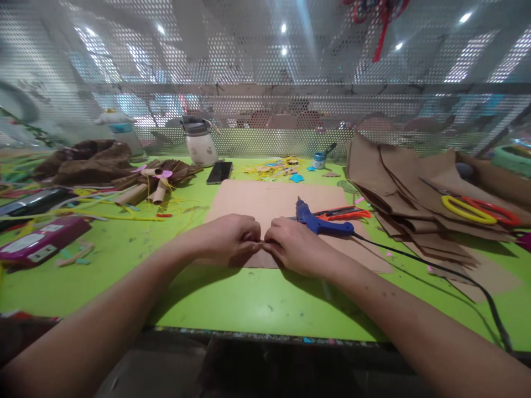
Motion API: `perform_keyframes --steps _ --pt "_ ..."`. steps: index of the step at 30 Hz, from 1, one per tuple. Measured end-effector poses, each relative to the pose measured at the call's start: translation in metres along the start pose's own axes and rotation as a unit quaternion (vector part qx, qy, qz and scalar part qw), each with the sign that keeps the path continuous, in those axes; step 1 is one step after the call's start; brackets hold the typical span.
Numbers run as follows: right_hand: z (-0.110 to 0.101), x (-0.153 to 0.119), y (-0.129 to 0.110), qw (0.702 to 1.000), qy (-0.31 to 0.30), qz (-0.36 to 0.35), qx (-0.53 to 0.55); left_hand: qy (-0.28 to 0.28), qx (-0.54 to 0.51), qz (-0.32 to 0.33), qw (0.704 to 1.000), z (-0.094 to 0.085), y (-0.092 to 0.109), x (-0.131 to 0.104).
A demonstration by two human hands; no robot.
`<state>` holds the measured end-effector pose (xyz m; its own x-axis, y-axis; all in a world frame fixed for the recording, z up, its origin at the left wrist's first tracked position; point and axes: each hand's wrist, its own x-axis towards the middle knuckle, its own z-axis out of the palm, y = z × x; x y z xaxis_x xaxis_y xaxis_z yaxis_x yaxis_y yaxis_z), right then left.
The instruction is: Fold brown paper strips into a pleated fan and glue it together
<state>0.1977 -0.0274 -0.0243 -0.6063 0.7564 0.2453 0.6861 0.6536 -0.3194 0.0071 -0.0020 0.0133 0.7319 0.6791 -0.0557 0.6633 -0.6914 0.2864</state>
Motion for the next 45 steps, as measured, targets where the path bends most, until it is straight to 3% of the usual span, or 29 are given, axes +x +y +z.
perform_keyframes --steps 8,21,25,32,45 --pt "0.002 0.0 0.0 1.0 -0.007 0.0 -0.002 -0.011 -0.004 0.002 1.0 0.003 -0.003 0.001" --pt "-0.015 -0.006 0.008 0.998 -0.058 -0.012 -0.004 -0.059 -0.021 0.008 0.998 -0.003 -0.016 -0.005" --pt "-0.018 -0.009 0.005 0.997 -0.066 -0.011 -0.03 -0.057 -0.004 -0.001 0.998 -0.001 -0.013 -0.003" --pt "-0.008 -0.005 -0.01 0.991 -0.019 -0.012 -0.134 -0.007 0.068 0.04 0.997 0.004 -0.002 0.004" --pt "-0.017 -0.008 0.001 0.994 -0.075 -0.065 -0.055 -0.017 0.053 0.061 0.997 0.004 -0.003 -0.003"
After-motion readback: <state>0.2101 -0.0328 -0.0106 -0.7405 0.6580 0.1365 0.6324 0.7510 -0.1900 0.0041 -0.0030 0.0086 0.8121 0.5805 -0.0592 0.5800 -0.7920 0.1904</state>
